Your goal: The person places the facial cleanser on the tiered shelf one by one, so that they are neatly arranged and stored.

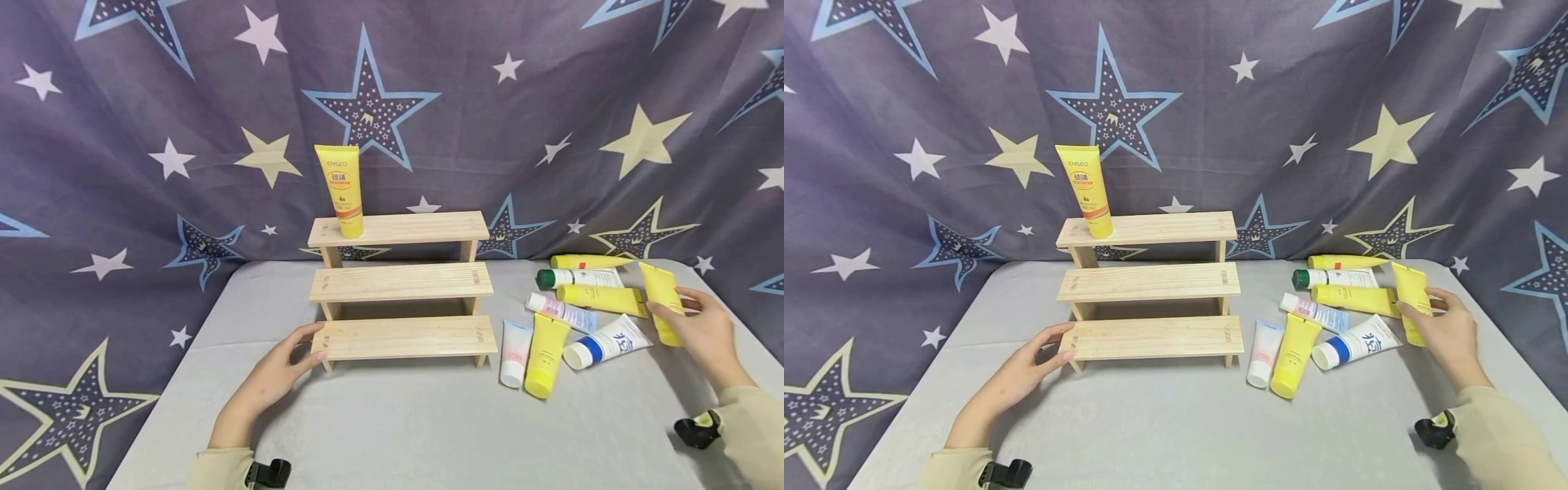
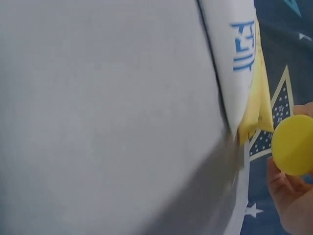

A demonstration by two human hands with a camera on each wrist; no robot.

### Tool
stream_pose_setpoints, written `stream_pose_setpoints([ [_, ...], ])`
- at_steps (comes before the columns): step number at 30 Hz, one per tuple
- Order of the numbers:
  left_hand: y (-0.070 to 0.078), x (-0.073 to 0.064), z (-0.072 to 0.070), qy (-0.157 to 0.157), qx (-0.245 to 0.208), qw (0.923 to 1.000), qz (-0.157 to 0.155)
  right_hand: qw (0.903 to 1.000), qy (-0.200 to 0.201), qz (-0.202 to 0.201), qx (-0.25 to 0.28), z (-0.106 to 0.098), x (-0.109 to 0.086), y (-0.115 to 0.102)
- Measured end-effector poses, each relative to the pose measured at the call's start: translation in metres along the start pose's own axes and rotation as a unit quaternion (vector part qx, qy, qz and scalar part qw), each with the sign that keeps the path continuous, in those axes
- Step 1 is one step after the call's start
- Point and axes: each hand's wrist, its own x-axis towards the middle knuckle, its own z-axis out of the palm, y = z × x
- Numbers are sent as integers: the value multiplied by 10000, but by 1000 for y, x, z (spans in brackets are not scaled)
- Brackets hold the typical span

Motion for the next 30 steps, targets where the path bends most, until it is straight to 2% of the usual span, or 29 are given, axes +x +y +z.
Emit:
stream_pose_setpoints([
  [7, 0, 0, 0, 16, -12, 10000, 61, 9997, 74, -203, 115, 7, -8, -13],
  [12, 0, 0, 0, 23, -42, 10000, 55, 9980, 194, -536, 284, 15, -14, -22],
  [20, 1, -1, 0, -32, 3, 10000, -42, 9945, 32, -939, 470, 25, -25, -45],
  [30, 0, 0, 0, -16, 81, 9999, -61, 9840, -28, -1597, 787, 41, -43, -81],
])
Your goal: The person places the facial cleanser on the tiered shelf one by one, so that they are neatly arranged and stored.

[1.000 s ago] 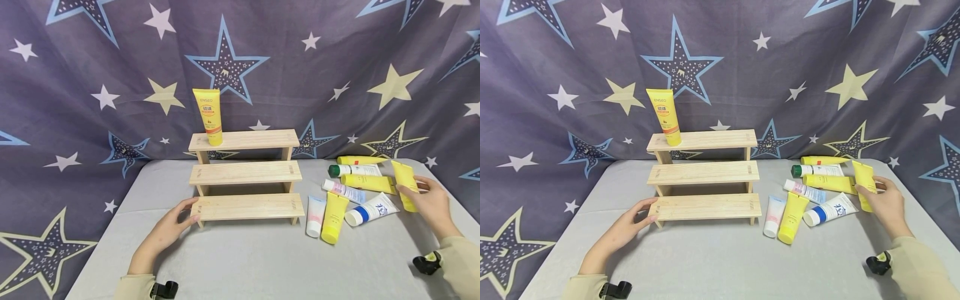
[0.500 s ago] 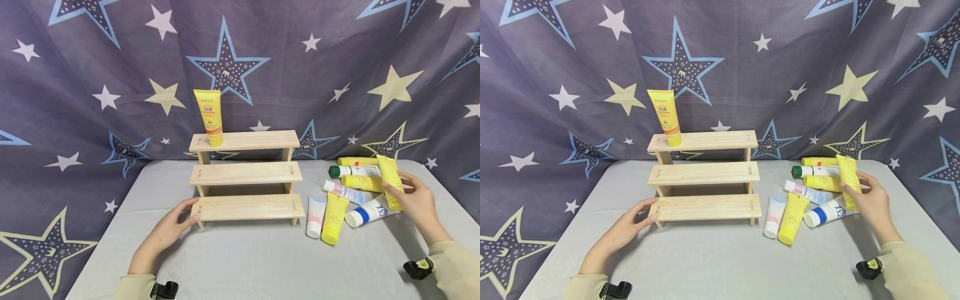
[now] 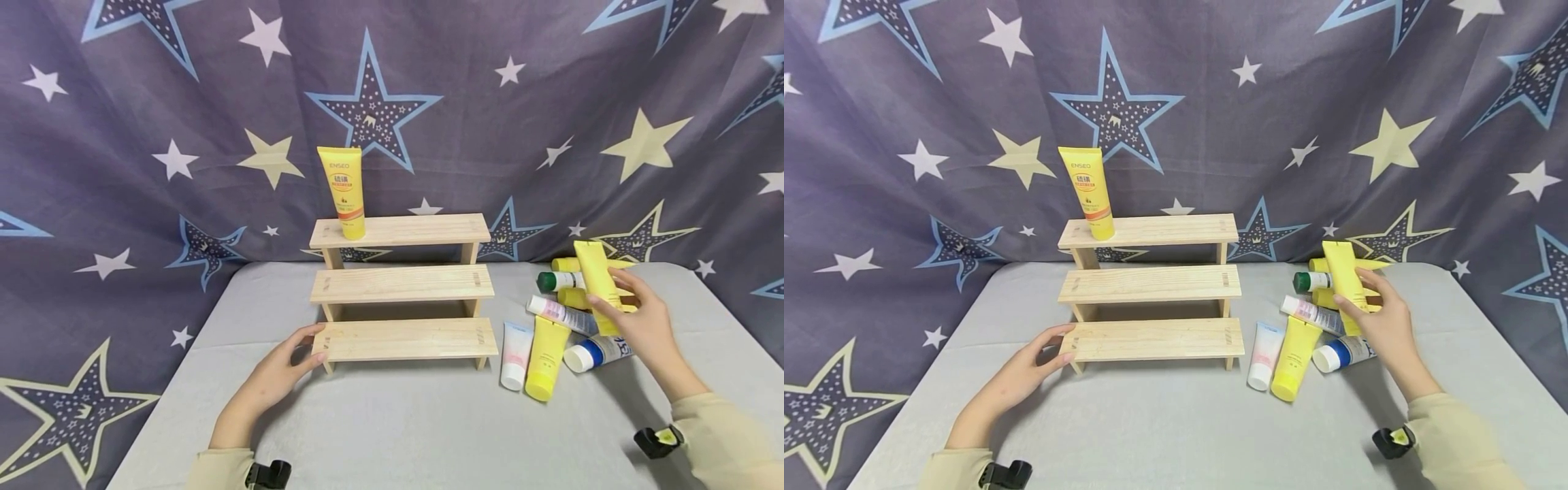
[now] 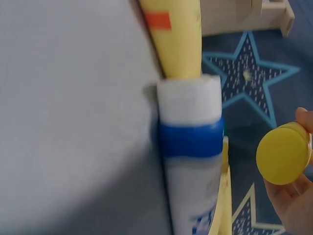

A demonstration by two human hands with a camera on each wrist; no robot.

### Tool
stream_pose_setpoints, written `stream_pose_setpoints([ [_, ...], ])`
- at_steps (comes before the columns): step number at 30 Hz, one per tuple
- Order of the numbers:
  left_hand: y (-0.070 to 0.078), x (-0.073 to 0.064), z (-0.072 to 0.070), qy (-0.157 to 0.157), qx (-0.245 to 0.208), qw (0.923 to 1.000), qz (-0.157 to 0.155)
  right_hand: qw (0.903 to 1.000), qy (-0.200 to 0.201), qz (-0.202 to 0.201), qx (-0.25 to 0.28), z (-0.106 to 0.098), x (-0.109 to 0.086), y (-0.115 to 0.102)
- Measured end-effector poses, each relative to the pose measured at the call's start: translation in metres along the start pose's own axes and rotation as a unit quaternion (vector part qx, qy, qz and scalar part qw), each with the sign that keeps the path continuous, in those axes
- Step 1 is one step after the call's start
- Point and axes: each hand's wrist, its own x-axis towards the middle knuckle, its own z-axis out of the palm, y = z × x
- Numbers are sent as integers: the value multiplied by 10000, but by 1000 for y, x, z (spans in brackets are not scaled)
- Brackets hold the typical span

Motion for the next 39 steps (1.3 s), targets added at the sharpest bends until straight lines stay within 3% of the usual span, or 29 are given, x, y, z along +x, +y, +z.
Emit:
stream_pose_setpoints([
  [6, -1, 1, 0, -7, -12, 10000, -2, 9984, 90, -528, 204, 14, -1, -20],
  [16, 0, 0, 0, 11, 13, 10000, -10, 9921, 56, -994, 764, 39, -4, -54],
  [31, -1, 0, 0, 92, -50, 9999, 48, 9846, -122, -1123, 1333, 69, -9, -93],
  [39, 0, 1, 0, 69, -55, 10000, 15, 9747, -320, -1143, 1896, 84, -9, -107],
])
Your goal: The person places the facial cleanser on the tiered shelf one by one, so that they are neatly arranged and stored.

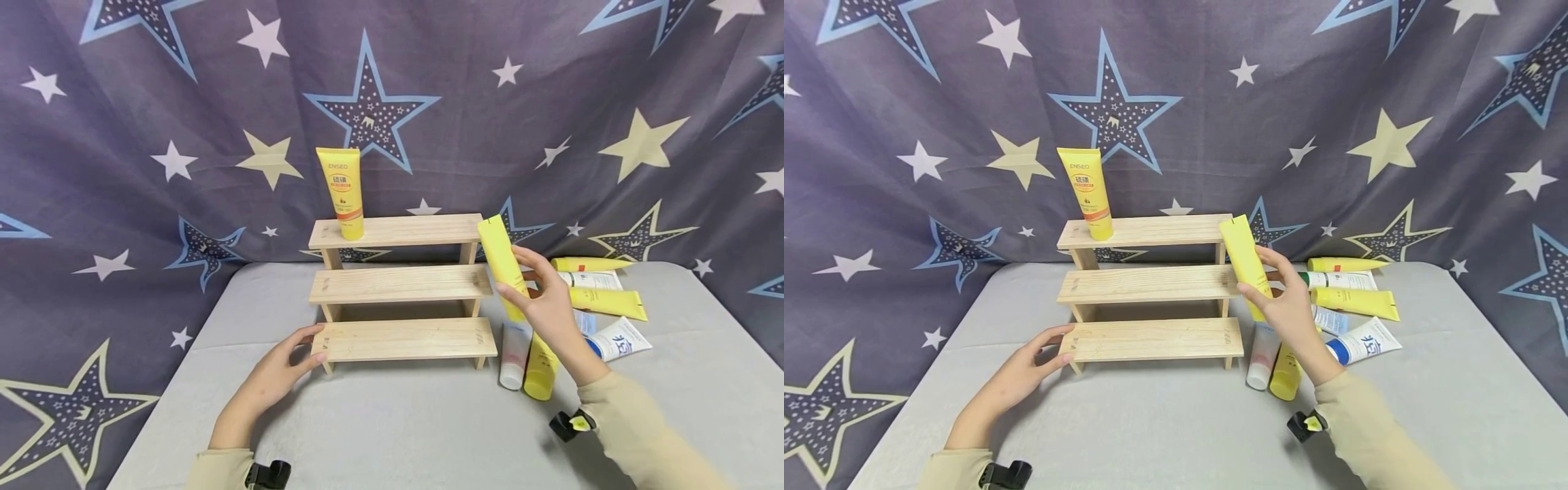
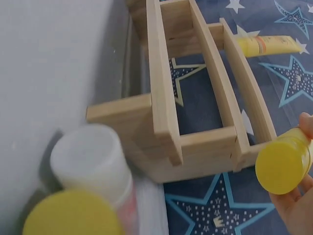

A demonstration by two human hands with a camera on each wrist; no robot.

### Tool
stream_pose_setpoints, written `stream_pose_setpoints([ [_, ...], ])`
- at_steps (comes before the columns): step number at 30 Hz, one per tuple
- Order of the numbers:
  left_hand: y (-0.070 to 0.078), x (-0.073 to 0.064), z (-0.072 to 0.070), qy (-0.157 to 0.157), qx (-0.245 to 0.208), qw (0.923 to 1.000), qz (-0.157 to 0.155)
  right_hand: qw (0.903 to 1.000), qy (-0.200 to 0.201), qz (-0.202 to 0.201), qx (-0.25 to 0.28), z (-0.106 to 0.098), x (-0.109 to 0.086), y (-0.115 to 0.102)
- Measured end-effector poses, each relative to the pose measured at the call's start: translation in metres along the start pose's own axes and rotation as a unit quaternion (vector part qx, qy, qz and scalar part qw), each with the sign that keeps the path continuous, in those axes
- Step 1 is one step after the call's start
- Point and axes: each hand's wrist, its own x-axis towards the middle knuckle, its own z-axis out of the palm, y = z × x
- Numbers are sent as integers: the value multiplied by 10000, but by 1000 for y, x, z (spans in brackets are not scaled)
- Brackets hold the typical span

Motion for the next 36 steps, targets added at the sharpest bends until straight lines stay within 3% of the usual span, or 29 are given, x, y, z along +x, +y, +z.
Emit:
stream_pose_setpoints([
  [9, -3, 1, 0, 18, 10, 10000, 45, 9999, -79, -35, 64, 20, 5, -12],
  [16, -1, 1, 0, 30, 11, 10000, 35, 9993, -141, -110, 318, 36, 3, -47],
  [20, -1, 1, 0, 19, 16, 10000, 4, 9987, -204, -28, 462, 46, 5, -55],
  [28, -2, 1, 1, 30, 25, 10000, 20, 9960, -262, 217, 826, 63, 12, -59],
  [36, -2, 1, 1, 32, 29, 10000, -1, 9890, -202, 184, 1453, 87, 28, -38],
])
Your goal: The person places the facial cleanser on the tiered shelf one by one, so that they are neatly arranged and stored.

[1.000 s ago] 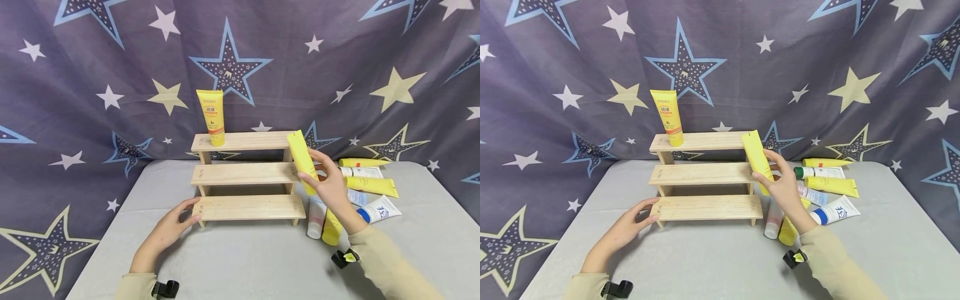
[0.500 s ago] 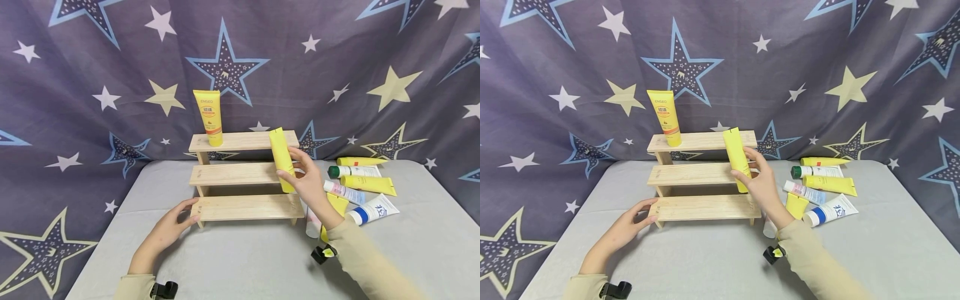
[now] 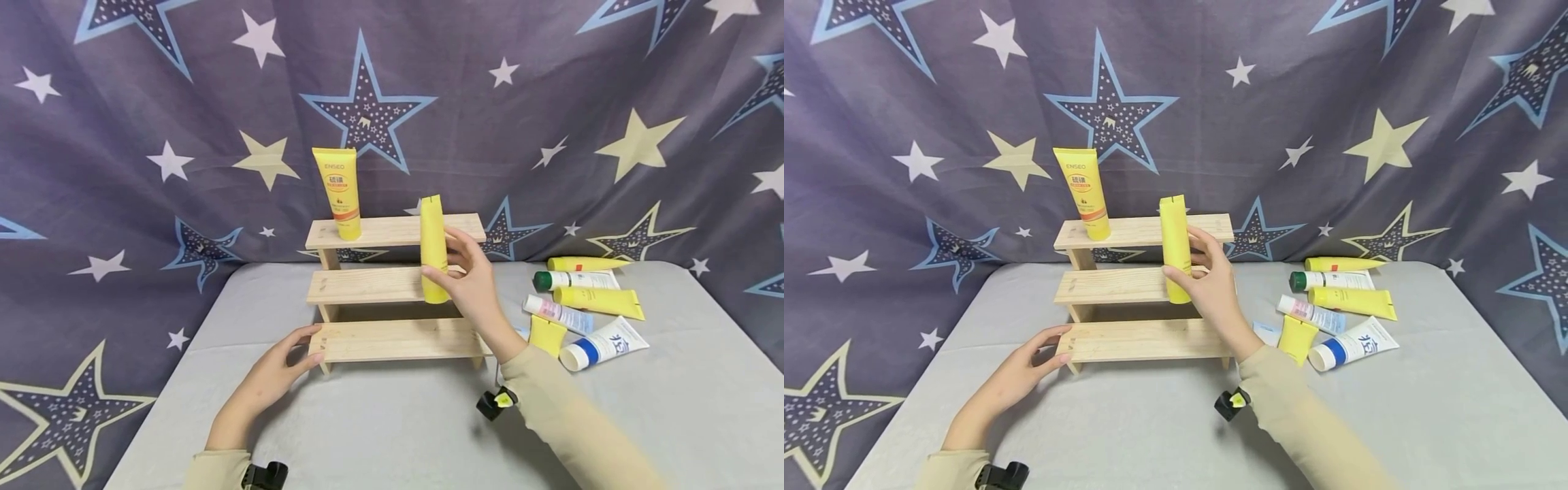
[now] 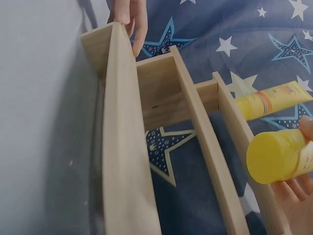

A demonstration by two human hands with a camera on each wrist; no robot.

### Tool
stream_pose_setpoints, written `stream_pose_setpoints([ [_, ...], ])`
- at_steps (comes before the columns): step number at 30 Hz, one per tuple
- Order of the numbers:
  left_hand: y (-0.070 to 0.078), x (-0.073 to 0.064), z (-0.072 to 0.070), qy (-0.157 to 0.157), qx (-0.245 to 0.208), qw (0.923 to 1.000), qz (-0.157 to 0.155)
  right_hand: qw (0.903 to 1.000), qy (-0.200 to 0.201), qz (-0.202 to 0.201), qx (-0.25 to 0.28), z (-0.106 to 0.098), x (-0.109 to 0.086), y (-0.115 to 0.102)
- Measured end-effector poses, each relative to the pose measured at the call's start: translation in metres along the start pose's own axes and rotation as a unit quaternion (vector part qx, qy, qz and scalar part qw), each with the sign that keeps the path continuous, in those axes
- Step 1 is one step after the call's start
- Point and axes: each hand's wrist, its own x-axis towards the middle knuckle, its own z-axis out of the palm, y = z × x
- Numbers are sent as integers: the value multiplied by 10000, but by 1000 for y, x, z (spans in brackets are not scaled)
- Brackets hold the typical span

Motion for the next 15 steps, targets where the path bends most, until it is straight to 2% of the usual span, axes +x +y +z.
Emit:
stream_pose_setpoints([
  [9, 0, -1, -1, 11, -9, 10000, -32, 9986, 268, -345, 309, 23, 18, -11],
  [15, 0, -1, 0, 21, -41, 10000, 15, 9965, 486, -602, 320, 35, 32, -14],
])
